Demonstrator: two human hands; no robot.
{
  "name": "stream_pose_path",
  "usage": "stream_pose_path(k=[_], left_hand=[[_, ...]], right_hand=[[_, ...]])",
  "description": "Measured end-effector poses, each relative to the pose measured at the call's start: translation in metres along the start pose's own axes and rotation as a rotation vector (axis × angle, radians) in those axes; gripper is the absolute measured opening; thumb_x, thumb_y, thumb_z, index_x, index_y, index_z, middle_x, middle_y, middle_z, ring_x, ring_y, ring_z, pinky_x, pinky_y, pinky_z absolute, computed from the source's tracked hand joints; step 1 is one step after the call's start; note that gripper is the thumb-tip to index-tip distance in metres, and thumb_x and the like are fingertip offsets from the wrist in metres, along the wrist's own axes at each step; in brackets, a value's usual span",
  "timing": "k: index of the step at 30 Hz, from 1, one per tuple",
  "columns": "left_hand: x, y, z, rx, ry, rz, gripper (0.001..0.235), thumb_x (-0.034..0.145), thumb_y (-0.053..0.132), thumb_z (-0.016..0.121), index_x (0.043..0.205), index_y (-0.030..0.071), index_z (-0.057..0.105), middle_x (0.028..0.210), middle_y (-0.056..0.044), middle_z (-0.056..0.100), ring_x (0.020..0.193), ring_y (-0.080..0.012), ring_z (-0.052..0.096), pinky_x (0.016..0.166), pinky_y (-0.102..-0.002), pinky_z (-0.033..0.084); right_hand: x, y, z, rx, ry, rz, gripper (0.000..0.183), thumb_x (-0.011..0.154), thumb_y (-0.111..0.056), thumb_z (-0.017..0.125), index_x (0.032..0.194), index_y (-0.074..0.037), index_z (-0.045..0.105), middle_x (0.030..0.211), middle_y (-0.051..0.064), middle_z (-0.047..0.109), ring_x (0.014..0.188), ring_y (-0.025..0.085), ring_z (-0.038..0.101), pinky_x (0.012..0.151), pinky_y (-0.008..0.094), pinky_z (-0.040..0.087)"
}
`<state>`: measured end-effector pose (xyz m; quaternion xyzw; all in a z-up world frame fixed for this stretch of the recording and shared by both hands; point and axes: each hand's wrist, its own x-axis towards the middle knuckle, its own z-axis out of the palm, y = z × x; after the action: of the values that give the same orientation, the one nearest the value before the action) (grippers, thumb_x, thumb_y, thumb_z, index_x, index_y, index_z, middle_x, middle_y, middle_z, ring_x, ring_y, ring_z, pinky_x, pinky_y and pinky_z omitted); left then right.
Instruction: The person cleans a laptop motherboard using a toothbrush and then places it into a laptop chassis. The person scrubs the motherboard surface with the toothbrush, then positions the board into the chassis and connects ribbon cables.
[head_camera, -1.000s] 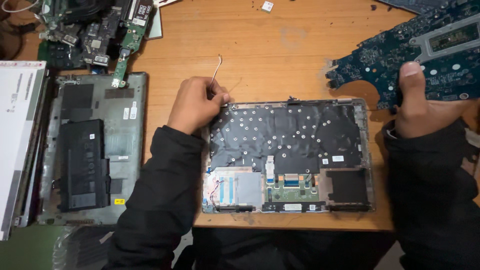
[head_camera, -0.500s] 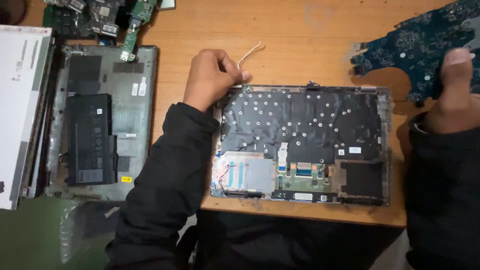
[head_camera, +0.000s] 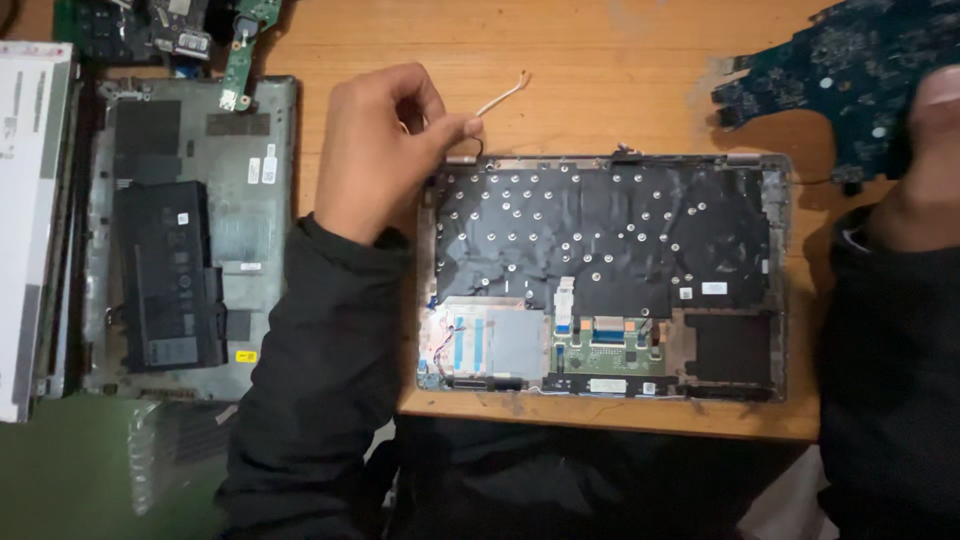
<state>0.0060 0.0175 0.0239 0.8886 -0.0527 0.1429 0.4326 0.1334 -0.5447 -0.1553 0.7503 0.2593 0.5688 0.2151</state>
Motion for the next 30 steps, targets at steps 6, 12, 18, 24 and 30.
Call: stream_pose_path(k=[6,12,18,24,30], left_hand=[[-0.01,0.022,-0.028,0.014,0.028,0.055,0.027,0.093,0.015,0.087,0.083,-0.001,0.067,0.067,-0.005,0.063,0.06,-0.0099,0.058,0.056,-0.026,0.043],[-0.059,0.072,-0.011,0.046,-0.13,0.227,0.017,0.097,0.015,0.077,0.107,0.002,0.071,0.1,-0.013,0.073,0.088,-0.0281,0.07,0.075,-0.037,0.055],[-0.102,0.106,0.032,0.225,-0.248,0.298,0.048,0.086,0.017,0.074,0.126,-0.005,0.061,0.124,-0.02,0.064,0.121,-0.0412,0.059,0.102,-0.05,0.046],[-0.129,0.111,0.045,0.195,-0.242,0.298,0.048,0.08,0.003,0.067,0.127,-0.001,0.063,0.12,-0.017,0.064,0.119,-0.0371,0.06,0.111,-0.049,0.046],[-0.15,0.116,0.05,0.173,-0.283,0.356,0.037,0.086,0.005,0.068,0.123,-0.001,0.064,0.117,-0.014,0.063,0.114,-0.0311,0.064,0.114,-0.048,0.047]], right_hand=[[-0.004,-0.005,0.021,0.296,-0.056,0.056,0.02,0.117,-0.005,0.057,0.132,0.001,0.068,0.117,0.012,0.076,0.1,0.013,0.076,0.081,0.021,0.062],[-0.018,0.002,0.043,0.167,0.048,0.006,0.022,0.115,-0.005,0.062,0.134,0.003,0.069,0.122,0.014,0.077,0.106,0.016,0.077,0.088,0.024,0.061],[0.002,-0.005,0.029,0.171,0.072,0.006,0.026,0.112,-0.006,0.067,0.136,0.006,0.069,0.127,0.017,0.077,0.112,0.019,0.078,0.095,0.027,0.06],[0.029,-0.012,0.012,0.154,0.062,0.072,0.03,0.111,-0.008,0.07,0.137,0.006,0.071,0.13,0.017,0.078,0.117,0.02,0.08,0.1,0.028,0.059],[0.034,-0.008,0.001,0.041,-0.026,-0.031,0.03,0.112,-0.007,0.07,0.138,0.008,0.07,0.135,0.016,0.077,0.123,0.017,0.08,0.105,0.024,0.058]])
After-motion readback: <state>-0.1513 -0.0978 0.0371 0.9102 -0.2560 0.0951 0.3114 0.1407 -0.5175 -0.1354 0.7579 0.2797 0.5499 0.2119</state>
